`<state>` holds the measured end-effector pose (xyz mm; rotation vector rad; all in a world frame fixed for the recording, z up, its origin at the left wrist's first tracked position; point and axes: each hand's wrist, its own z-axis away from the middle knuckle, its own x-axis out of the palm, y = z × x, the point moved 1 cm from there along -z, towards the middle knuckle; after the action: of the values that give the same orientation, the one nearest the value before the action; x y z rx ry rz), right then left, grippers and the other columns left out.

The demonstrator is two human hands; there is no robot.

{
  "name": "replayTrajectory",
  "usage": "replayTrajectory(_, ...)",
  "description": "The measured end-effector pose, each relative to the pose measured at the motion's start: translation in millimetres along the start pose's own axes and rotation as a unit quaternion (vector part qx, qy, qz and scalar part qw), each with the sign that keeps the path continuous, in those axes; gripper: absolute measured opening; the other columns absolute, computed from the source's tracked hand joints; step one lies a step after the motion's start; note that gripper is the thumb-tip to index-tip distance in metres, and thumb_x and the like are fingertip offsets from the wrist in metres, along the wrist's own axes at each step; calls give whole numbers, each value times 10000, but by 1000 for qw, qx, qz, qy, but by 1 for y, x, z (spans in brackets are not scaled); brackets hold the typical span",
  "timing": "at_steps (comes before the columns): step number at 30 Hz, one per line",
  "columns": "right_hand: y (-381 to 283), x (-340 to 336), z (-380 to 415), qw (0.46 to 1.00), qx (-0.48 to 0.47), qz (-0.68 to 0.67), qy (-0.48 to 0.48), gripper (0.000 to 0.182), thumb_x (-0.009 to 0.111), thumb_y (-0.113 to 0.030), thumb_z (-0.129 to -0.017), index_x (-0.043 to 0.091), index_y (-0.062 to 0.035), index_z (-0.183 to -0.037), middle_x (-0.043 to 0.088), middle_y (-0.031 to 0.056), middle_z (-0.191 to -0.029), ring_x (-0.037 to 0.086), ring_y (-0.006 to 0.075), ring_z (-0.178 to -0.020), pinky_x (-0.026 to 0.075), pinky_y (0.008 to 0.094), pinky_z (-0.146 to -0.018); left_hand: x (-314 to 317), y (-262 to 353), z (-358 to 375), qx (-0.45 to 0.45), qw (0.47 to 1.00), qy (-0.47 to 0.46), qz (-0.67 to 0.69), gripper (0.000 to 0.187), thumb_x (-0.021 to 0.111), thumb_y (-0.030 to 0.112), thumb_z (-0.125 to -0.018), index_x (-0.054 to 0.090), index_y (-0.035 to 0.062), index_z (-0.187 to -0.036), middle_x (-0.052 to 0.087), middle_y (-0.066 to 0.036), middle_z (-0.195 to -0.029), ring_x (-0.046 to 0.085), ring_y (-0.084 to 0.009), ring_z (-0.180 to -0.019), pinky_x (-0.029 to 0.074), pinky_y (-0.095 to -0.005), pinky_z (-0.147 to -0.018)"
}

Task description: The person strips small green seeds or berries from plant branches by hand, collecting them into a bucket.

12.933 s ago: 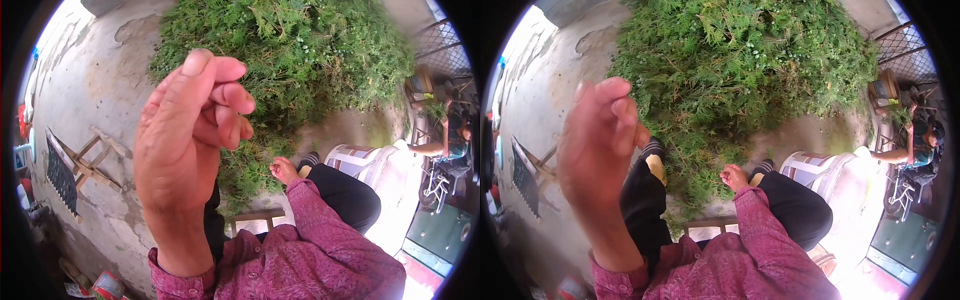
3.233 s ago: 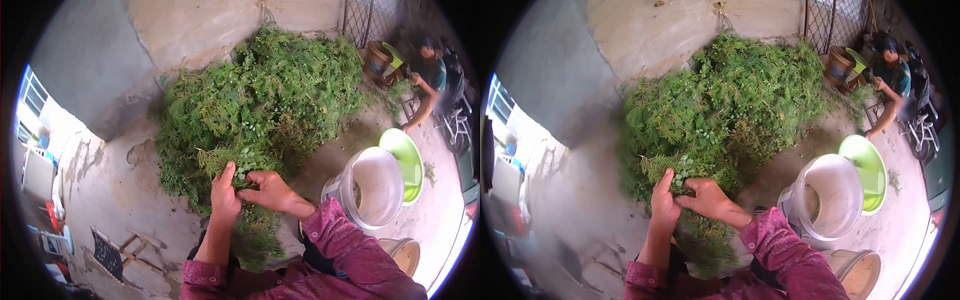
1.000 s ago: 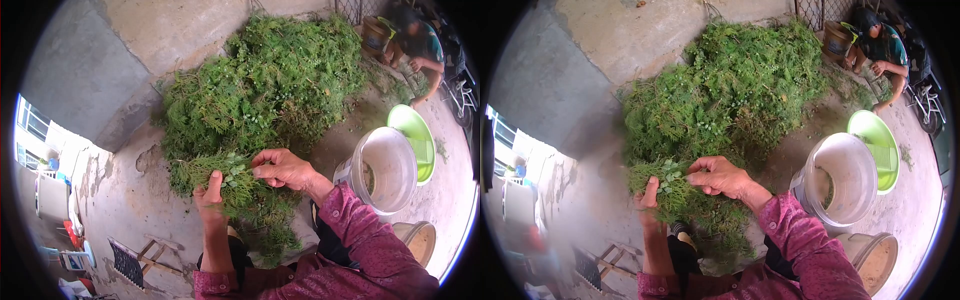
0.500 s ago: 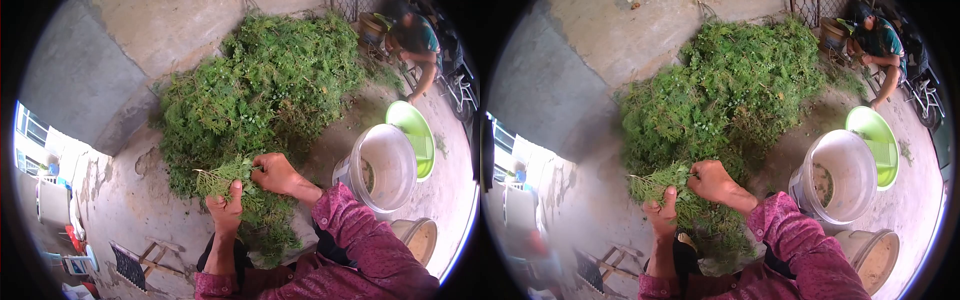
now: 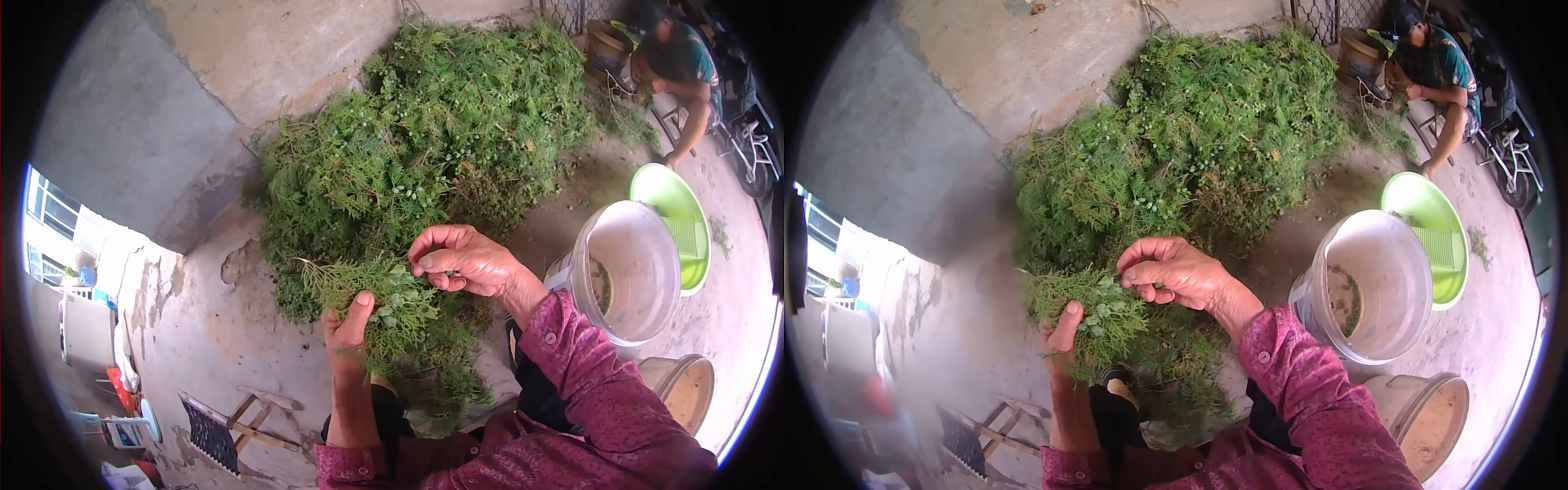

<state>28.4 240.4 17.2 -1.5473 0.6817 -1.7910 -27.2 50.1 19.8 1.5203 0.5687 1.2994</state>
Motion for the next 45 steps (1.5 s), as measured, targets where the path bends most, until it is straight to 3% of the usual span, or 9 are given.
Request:
replayTrajectory(12, 3, 12, 1, 986, -16, 166, -9, 229, 651, -40, -736, 590, -46, -956, 541, -37, -717, 476, 12, -500, 362, 144, -438, 5, -5, 2, -68, 996, -53, 1, 282, 613, 90, -781, 559, 18, -1049, 607, -64, -945, 583, -144, -794, 483, -293, -720)
replayTrajectory(20, 4, 8, 2, 994, 29, 96, -41, 155, 601, -33, -752, 593, -35, -907, 541, -16, -674, 470, 34, -483, 339, 163, -405, -14, -35, -4, -196, 975, -77, 66, 363, 620, 167, -806, 506, 5, -1110, 564, -47, -971, 552, -144, -857, 481, -299, -750)
replayTrajectory(28, 5, 15, 1, 965, 76, 251, 15, 214, 555, -51, -759, 575, -29, -971, 549, -3, -680, 485, 41, -487, 371, 170, -444, -1, -15, 4, -116, 990, -55, -60, 371, 632, 193, -809, 509, -3, -1099, 557, -49, -1000, 525, -132, -877, 432, -281, -784)
replayTrajectory(33, 20, 14, -6, 907, -69, 414, 33, 194, 566, -69, -733, 604, -28, -918, 566, -1, -716, 498, 50, -571, 403, 218, -511, 9, -11, 17, -22, 986, 7, -166, 330, 605, 214, -832, 522, 9, -1077, 557, -32, -971, 510, -124, -853, 410, -267, -780)
replayTrajectory(35, 24, 17, -7, 892, -77, 442, 48, 187, 570, -71, -729, 608, -34, -908, 569, 5, -717, 496, 51, -586, 405, 222, -519, 10, -11, 17, 25, 976, -53, -210, 262, 584, 199, -844, 543, 21, -1032, 553, -16, -933, 499, -113, -836, 404, -258, -752)
replayTrajectory(40, 30, 15, -11, 886, -89, 448, 75, 172, 573, -71, -722, 611, -51, -888, 567, 13, -688, 506, 54, -603, 413, 232, -532, 10, -12, 20, 31, 973, -38, -226, 202, 551, 163, -853, 554, 20, -995, 552, -12, -905, 496, -109, -813, 403, -256, -730)
replayTrajectory(42, 34, 8, -17, 796, -190, 558, 138, 141, 573, -60, -732, 604, -30, -866, 567, 14, -671, 508, 56, -552, 409, 224, -493, 12, -10, 22, 40, 963, -59, -261, 199, 543, 154, -853, 553, 17, -998, 556, -19, -911, 503, -113, -810, 409, -259, -729)
replayTrajectory(43, 30, 8, -15, 796, -191, 557, 142, 141, 573, -60, -732, 604, -30, -866, 567, 14, -671, 508, 56, -552, 409, 224, -493, 13, -10, 24, 67, 964, -64, -251, 202, 540, 143, -850, 552, 12, -1002, 561, -30, -914, 513, -120, -808, 419, -262, -727)
replayTrajectory(45, 21, 9, -10, 948, -30, 304, 89, 122, 564, -48, -752, 596, -13, -864, 561, 22, -662, 483, 57, -480, 383, 212, -436, 11, -10, 24, 93, 965, -62, -236, 205, 538, 133, -846, 551, 6, -1006, 567, -41, -916, 522, -127, -806, 429, -266, -724)
